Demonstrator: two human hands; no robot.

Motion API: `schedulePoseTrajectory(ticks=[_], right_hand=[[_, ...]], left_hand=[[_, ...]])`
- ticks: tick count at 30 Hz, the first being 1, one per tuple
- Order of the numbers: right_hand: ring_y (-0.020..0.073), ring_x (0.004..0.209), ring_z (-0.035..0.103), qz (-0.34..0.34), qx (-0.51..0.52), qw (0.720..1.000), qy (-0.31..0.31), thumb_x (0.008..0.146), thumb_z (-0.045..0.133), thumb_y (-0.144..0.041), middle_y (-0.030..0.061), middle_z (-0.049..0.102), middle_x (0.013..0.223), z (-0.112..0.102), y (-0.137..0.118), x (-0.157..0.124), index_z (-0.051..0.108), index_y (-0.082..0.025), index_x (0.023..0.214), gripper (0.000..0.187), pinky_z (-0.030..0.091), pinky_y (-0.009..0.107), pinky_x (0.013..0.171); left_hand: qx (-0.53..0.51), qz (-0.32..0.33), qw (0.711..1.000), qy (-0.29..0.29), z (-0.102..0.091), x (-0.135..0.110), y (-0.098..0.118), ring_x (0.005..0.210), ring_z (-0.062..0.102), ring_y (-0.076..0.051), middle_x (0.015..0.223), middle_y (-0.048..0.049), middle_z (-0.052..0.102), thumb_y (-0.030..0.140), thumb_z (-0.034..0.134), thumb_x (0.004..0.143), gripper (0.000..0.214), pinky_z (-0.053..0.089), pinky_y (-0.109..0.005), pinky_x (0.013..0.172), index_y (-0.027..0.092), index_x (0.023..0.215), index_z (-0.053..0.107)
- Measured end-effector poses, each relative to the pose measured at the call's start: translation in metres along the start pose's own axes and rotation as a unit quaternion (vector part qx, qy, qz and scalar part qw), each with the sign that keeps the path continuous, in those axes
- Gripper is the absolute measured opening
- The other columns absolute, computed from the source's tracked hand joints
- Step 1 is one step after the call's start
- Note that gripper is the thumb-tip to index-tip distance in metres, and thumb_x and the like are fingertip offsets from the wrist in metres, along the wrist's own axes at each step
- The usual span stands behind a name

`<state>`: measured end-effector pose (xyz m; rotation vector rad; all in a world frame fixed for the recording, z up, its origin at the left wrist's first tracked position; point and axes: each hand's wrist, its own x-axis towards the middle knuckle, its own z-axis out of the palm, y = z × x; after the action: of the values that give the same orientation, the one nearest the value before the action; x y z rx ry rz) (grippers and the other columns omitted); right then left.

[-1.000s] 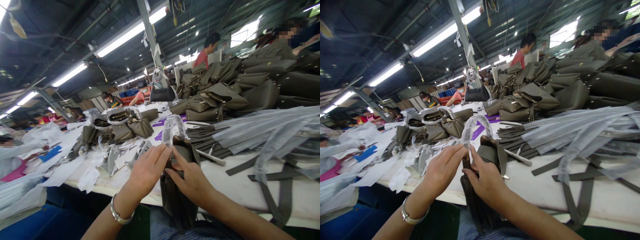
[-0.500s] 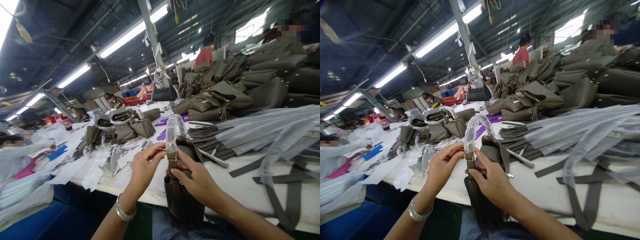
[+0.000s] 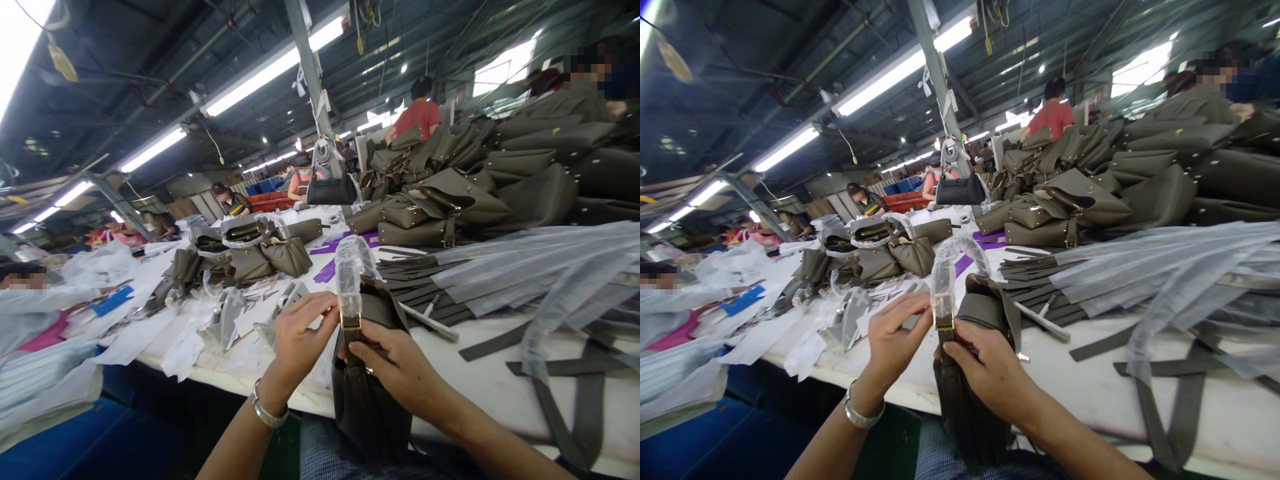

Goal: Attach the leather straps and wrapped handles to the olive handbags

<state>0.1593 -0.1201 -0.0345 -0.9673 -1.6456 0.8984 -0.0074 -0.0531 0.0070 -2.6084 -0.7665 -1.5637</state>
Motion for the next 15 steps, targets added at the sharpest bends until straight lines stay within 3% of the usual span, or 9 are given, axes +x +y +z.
schedulePoseTrajectory(ticks=[3, 6, 9, 12, 15], right_hand=[[0.0176, 0.085, 0.067, 0.012, 0.033, 0.999, 0.0, 0.095, 0.051, -0.022, 0.0012, 0.072, 0.091, 0.001, 0.001, 0.0, 0.066, -0.021, 0.108, 0.021, 0.049, 0.027, 0.08], [0.0197, 0.089, 0.07, 0.044, 0.088, 0.995, 0.008, 0.093, 0.052, -0.024, 0.0022, 0.075, 0.094, 0.003, 0.006, -0.002, 0.04, -0.02, 0.146, 0.055, 0.053, 0.032, 0.085], [0.0192, 0.086, 0.071, 0.064, 0.086, 0.994, 0.015, 0.091, 0.055, -0.025, 0.0009, 0.076, 0.09, 0.004, 0.009, -0.004, 0.021, -0.019, 0.155, 0.073, 0.054, 0.033, 0.083], [0.0178, 0.084, 0.07, 0.069, 0.073, 0.995, 0.023, 0.092, 0.055, -0.026, 0.0, 0.076, 0.089, 0.004, 0.009, -0.005, 0.02, -0.02, 0.155, 0.072, 0.054, 0.031, 0.079], [0.0164, 0.078, 0.069, 0.067, 0.073, 0.994, 0.035, 0.093, 0.054, -0.027, -0.0008, 0.076, 0.087, 0.004, 0.009, -0.005, 0.016, -0.021, 0.156, 0.074, 0.053, 0.029, 0.073]], left_hand=[[0.004, 0.024, 1.0, -0.017, -0.002, -0.001, -0.001, 0.081, 0.07, -0.016, 0.091, -0.007, 0.075, 0.01, 0.064, 0.085, 0.014, 0.059, -0.027, 0.074, 0.018, 0.094, 0.071], [0.038, 0.079, 0.995, -0.048, -0.006, -0.003, -0.005, 0.082, 0.069, -0.016, 0.093, -0.0081, 0.074, 0.009, 0.064, 0.083, 0.017, 0.057, -0.028, 0.075, 0.018, 0.096, 0.07], [0.063, 0.117, 0.988, -0.085, -0.014, -0.005, -0.008, 0.082, 0.068, -0.016, 0.094, -0.0081, 0.074, 0.008, 0.063, 0.083, 0.018, 0.056, -0.028, 0.074, 0.018, 0.097, 0.069], [0.049, 0.072, 0.988, -0.129, -0.022, -0.003, -0.003, 0.085, 0.069, -0.016, 0.094, -0.0063, 0.073, 0.009, 0.062, 0.086, 0.014, 0.056, -0.027, 0.077, 0.018, 0.096, 0.068], [0.04, 0.009, 0.993, -0.114, -0.027, 0.001, 0.008, 0.084, 0.068, -0.015, 0.094, -0.0058, 0.071, 0.017, 0.063, 0.089, 0.009, 0.057, -0.025, 0.075, 0.018, 0.098, 0.066]])
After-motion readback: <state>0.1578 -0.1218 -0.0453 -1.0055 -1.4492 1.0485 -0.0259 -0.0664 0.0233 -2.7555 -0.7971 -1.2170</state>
